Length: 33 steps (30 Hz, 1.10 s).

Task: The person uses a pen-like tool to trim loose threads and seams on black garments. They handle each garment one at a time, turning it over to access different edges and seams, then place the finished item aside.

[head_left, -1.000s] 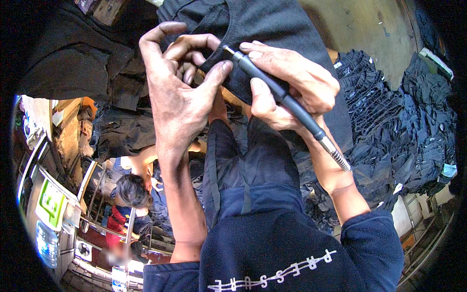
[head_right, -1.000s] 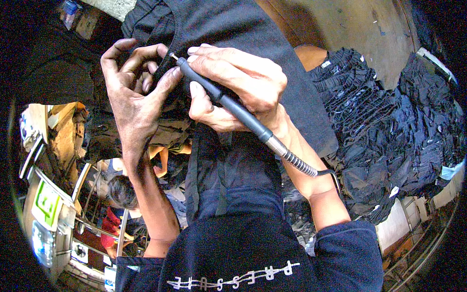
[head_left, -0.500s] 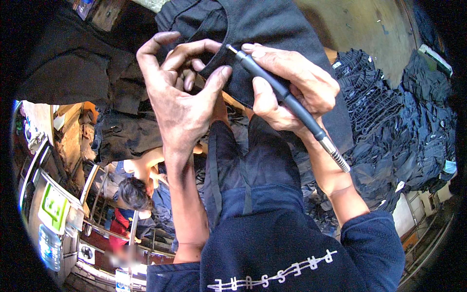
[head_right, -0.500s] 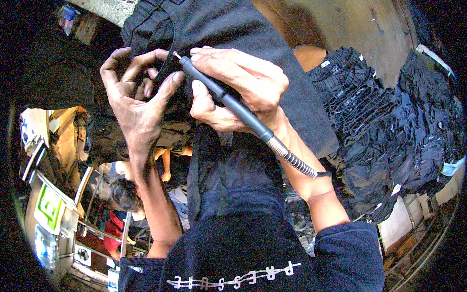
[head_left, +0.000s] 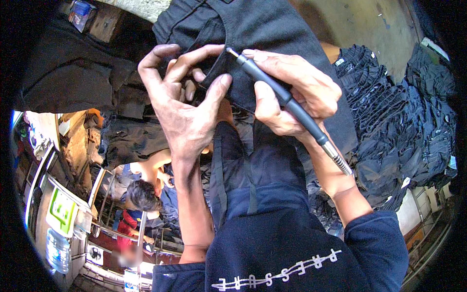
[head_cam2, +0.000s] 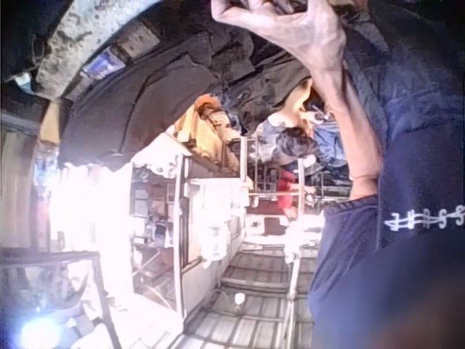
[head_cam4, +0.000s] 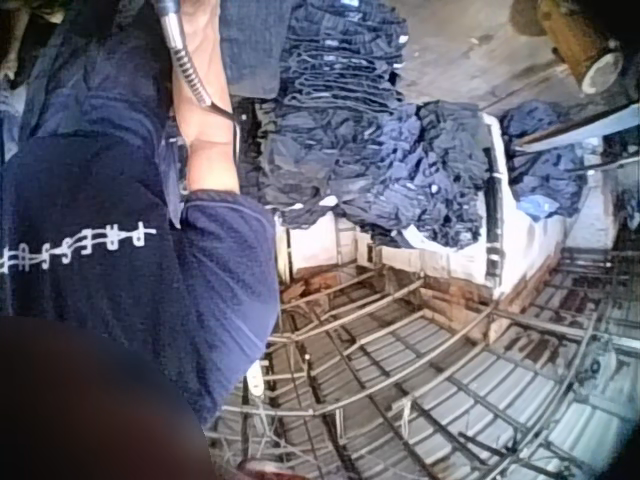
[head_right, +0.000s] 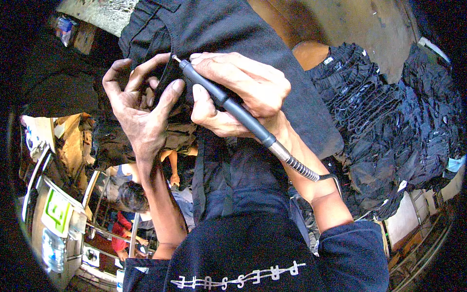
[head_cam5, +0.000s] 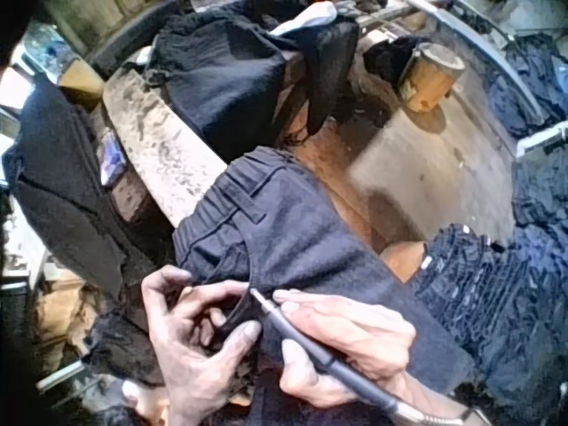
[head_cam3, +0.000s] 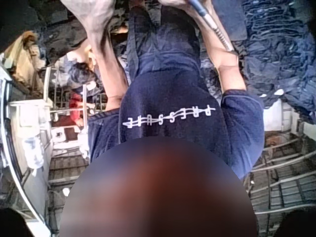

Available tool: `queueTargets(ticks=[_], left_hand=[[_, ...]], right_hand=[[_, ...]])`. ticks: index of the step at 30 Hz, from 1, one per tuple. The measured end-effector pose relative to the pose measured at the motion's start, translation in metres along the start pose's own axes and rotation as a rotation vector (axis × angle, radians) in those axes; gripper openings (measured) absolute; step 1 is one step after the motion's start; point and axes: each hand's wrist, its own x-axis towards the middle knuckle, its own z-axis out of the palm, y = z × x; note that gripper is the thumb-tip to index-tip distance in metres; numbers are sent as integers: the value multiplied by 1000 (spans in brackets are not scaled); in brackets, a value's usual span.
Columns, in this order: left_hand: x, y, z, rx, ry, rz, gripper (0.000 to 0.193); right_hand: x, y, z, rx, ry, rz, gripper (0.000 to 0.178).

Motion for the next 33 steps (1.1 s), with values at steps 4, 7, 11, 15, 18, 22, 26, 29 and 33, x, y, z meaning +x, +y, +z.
queueTargets(ticks=[4, 7, 11, 15, 18, 22, 26, 29, 33], left_hand=[[1, 0, 1, -37, 18, 1, 76], [1, 2, 0, -48, 19, -7, 77], [1, 3, -2, 8, -3, -24, 78], [0, 0, 0, -62, 18, -16, 76], [0, -2, -2, -14, 1, -24, 72], [-1, -5, -4, 5, -17, -31, 69], [-1, -8, -2, -36, 10, 9, 66], [0, -10, -1, -11, 11, 53, 62], [0, -7, -4, 81, -5, 39, 56]], right_hand=[[2, -5, -1, 7, 2, 67, 26], [2, -8, -10, 51, -61, 131, 29], [4, -3, -11, 51, -133, 57, 30], [7, -4, -9, 77, -125, 44, 29], [8, -10, -9, 90, -106, 70, 29], [9, -13, -7, 75, -85, 104, 29], [11, -10, -10, -11, -139, 118, 28], [12, -13, -15, -73, -191, 151, 27], [11, -15, -10, -8, -120, 187, 27]])
